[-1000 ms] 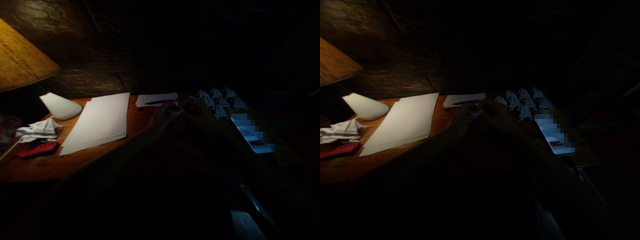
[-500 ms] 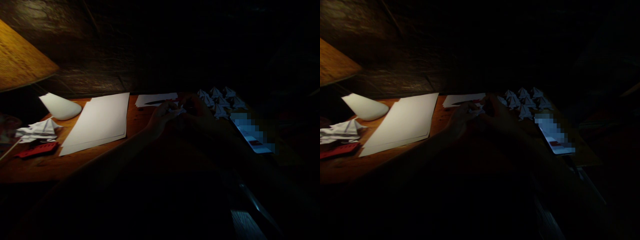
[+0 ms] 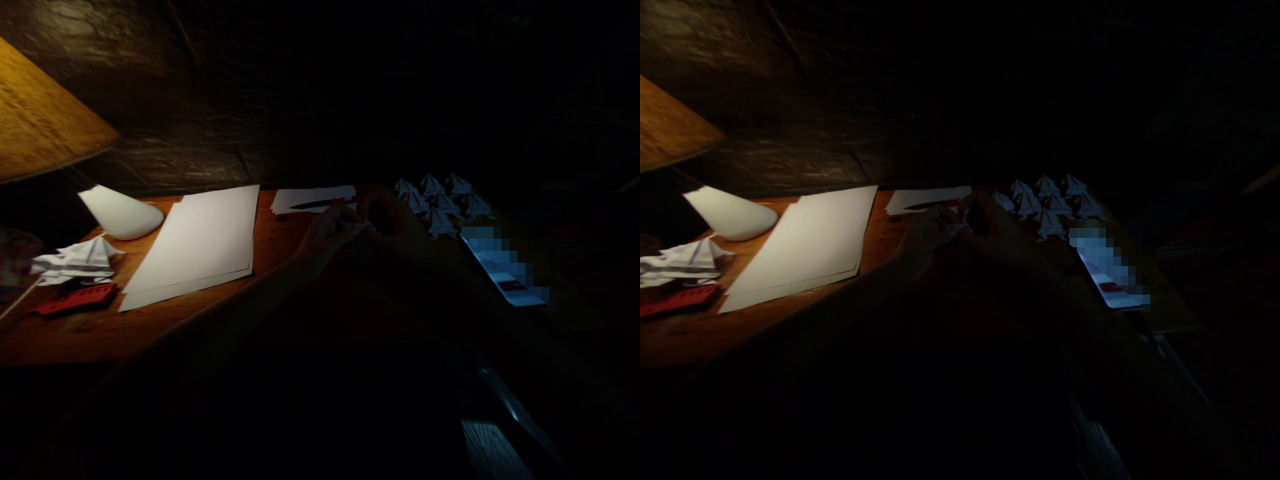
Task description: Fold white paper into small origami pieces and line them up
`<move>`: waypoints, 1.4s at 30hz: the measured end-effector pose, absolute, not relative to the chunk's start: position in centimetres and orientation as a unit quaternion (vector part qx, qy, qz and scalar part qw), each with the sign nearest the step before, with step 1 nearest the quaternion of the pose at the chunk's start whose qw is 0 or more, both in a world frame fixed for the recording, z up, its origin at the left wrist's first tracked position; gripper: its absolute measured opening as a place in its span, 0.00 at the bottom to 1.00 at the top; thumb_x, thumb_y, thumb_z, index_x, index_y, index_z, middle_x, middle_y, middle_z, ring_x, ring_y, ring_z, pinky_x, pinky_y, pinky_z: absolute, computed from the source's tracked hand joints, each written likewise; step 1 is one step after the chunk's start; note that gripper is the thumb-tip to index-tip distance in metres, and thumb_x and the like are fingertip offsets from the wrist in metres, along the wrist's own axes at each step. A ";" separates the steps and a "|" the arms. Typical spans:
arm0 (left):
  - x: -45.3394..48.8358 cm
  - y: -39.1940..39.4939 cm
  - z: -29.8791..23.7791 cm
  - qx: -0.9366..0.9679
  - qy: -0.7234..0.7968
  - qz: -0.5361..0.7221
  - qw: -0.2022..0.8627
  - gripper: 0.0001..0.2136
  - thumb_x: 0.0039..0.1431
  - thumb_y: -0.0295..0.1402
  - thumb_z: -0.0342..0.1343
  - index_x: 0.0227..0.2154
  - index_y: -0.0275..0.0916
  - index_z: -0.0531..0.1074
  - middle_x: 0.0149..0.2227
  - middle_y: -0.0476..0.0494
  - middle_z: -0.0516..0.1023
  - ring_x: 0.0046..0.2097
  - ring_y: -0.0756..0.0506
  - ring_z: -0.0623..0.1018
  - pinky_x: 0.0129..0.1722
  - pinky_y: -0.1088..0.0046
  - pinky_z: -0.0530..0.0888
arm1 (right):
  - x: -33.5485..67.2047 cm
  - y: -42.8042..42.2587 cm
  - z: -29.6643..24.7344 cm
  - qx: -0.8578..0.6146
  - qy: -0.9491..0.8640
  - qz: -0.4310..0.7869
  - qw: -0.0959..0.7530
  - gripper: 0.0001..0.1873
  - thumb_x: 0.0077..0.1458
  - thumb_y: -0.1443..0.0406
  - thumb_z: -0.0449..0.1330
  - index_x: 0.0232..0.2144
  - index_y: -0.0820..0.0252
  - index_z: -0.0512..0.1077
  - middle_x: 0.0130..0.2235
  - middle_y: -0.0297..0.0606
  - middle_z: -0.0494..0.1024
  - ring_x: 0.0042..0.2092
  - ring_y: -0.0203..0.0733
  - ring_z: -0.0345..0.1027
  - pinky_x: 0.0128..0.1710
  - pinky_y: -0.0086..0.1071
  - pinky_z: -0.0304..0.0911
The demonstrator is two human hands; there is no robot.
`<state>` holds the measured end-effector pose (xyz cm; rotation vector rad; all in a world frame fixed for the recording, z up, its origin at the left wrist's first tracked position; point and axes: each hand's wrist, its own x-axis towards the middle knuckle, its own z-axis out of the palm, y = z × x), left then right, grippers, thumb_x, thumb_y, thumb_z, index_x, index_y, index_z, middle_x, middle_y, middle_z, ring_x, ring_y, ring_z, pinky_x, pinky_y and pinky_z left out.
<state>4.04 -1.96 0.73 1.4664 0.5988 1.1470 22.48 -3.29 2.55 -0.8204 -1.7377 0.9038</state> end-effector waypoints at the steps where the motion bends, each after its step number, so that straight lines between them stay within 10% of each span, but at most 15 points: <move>1: 4.0 -1.9 0.7 0.625 0.255 0.485 0.556 0.10 0.57 0.36 0.67 0.37 0.40 0.73 0.35 0.49 0.77 0.36 0.49 0.76 0.36 0.74 0.71 | 22.5 -3.4 2.6 -0.339 -0.713 0.373 0.487 0.20 0.53 0.56 0.72 0.41 0.53 0.68 0.37 0.34 0.72 0.37 0.41 0.65 0.35 0.35 0.61; 42: 3.4 -1.2 0.9 0.615 0.283 0.484 0.554 0.09 0.52 0.36 0.70 0.32 0.38 0.78 0.34 0.49 0.80 0.37 0.49 0.77 0.42 0.70 0.75 | 22.9 -3.2 3.3 -0.347 -0.631 0.410 0.559 0.22 0.48 0.57 0.76 0.37 0.53 0.68 0.37 0.34 0.76 0.36 0.39 0.72 0.36 0.37 0.72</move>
